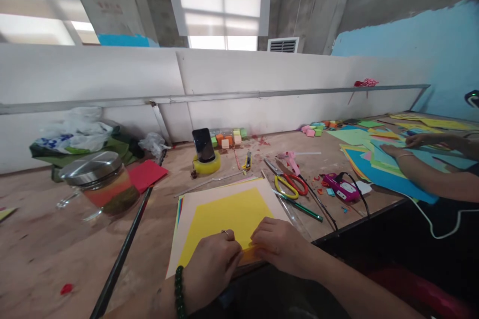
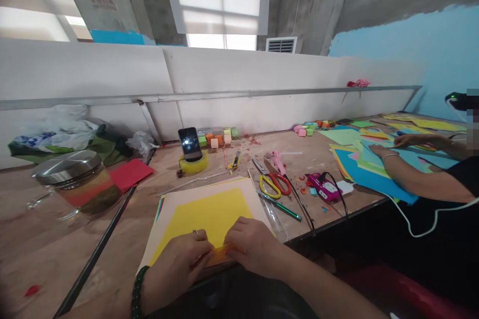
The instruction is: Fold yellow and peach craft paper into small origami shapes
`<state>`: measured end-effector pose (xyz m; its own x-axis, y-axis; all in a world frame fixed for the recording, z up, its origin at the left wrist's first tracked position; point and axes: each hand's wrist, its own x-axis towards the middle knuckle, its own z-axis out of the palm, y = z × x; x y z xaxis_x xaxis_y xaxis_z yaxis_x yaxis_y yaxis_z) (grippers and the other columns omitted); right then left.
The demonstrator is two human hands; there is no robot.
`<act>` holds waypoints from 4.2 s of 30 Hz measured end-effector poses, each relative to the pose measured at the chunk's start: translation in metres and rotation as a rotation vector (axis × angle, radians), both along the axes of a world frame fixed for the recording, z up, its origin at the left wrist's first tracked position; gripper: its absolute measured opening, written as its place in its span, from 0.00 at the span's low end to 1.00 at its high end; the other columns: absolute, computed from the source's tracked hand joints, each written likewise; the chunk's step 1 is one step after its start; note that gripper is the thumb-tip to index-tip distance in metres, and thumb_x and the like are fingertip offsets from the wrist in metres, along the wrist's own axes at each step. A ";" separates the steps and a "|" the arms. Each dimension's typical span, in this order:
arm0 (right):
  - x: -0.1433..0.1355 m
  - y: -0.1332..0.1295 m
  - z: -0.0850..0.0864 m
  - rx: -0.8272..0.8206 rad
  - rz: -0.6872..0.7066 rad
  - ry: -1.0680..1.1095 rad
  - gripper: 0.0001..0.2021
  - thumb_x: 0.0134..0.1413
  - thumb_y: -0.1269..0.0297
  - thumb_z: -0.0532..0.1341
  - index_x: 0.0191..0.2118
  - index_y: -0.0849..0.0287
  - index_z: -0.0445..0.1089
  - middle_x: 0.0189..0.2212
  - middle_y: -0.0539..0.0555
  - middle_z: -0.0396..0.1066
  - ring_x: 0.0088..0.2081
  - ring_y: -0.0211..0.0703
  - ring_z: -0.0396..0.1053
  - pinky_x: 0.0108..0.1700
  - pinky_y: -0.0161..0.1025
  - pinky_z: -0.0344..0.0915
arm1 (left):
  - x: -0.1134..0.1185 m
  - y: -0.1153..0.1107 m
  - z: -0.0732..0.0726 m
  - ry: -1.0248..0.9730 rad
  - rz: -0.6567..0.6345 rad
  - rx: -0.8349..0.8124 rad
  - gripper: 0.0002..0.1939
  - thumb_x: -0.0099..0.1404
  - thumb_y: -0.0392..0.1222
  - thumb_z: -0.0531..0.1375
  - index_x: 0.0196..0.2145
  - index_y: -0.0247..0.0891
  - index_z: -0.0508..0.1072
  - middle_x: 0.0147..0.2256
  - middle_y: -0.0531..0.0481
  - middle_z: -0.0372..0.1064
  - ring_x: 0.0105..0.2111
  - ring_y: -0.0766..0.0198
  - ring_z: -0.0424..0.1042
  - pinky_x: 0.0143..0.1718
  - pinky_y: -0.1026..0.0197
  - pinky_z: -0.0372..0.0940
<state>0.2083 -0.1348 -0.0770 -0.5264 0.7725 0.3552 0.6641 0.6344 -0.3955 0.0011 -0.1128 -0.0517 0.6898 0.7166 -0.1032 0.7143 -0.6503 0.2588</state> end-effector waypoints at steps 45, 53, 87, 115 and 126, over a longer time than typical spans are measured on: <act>-0.019 0.118 0.029 -0.789 0.187 0.274 0.24 0.30 0.48 0.73 0.17 0.62 0.63 0.14 0.42 0.55 0.19 0.29 0.49 0.21 0.30 0.44 | -0.032 0.084 0.040 -0.489 0.204 -0.310 0.16 0.45 0.45 0.66 0.10 0.38 0.65 0.12 0.59 0.52 0.19 0.68 0.56 0.26 0.63 0.52; 0.002 0.141 0.027 -0.789 0.081 0.898 0.36 0.45 0.29 0.54 0.47 0.56 0.67 0.38 0.57 0.75 0.39 0.46 0.74 0.44 0.44 0.67 | -0.038 0.106 0.025 -0.906 0.354 -0.493 0.26 0.50 0.63 0.60 0.32 0.35 0.77 0.25 0.49 0.73 0.23 0.62 0.68 0.24 0.63 0.60; -0.045 0.102 0.014 -0.704 -0.155 1.114 0.23 0.30 0.60 0.75 0.35 0.58 0.66 0.28 0.49 0.74 0.29 0.44 0.72 0.32 0.40 0.70 | -0.014 0.083 -0.003 -1.059 0.364 -0.674 0.19 0.47 0.56 0.65 0.24 0.34 0.75 0.22 0.53 0.70 0.21 0.67 0.66 0.21 0.67 0.59; -0.048 0.096 0.017 -0.464 -0.188 1.005 0.22 0.33 0.57 0.73 0.35 0.57 0.66 0.29 0.49 0.71 0.30 0.42 0.68 0.31 0.37 0.68 | -0.015 0.081 -0.006 -0.979 0.285 -0.529 0.24 0.53 0.60 0.58 0.17 0.36 0.62 0.17 0.57 0.52 0.19 0.72 0.51 0.18 0.68 0.46; -0.029 0.109 0.029 -0.549 -0.090 1.202 0.16 0.39 0.53 0.71 0.32 0.56 0.72 0.27 0.48 0.74 0.29 0.39 0.71 0.34 0.36 0.69 | -0.020 0.080 0.000 -0.907 0.204 -0.566 0.25 0.57 0.62 0.56 0.20 0.36 0.64 0.18 0.56 0.53 0.19 0.71 0.52 0.18 0.67 0.47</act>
